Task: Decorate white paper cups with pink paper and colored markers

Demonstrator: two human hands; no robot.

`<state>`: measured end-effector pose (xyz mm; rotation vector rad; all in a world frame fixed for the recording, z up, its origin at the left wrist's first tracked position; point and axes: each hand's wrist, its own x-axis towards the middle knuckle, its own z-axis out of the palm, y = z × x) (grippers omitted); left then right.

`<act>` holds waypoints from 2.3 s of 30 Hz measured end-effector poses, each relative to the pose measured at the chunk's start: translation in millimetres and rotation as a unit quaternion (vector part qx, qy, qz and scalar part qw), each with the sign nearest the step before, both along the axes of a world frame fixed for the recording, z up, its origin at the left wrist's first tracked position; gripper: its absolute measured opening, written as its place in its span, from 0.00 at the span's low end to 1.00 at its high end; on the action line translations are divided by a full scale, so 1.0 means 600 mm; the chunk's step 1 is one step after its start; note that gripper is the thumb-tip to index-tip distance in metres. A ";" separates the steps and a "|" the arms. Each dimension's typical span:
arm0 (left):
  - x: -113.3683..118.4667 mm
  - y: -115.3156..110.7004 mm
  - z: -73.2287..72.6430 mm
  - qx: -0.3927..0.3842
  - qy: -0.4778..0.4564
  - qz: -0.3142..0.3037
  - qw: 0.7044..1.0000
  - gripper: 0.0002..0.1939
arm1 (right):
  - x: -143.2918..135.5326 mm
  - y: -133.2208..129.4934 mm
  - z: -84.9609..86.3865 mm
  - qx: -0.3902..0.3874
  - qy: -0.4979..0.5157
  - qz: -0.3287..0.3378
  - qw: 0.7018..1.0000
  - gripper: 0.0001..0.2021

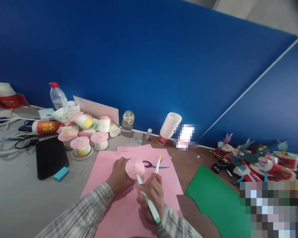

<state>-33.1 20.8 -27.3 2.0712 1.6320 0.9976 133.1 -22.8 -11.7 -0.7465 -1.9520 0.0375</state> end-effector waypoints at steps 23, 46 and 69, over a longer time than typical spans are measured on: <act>-0.001 -0.001 -0.003 0.015 0.000 0.001 1.000 0.26 | 0.001 -0.002 0.001 -0.003 0.013 0.007 1.000 0.07; 0.000 -0.002 -0.001 0.019 0.009 -0.004 1.000 0.27 | 0.001 -0.002 -0.002 -0.003 0.005 -0.002 1.000 0.08; 0.001 -0.001 0.002 0.008 0.011 0.009 1.000 0.26 | -0.002 -0.004 -0.002 0.004 0.003 -0.022 1.000 0.07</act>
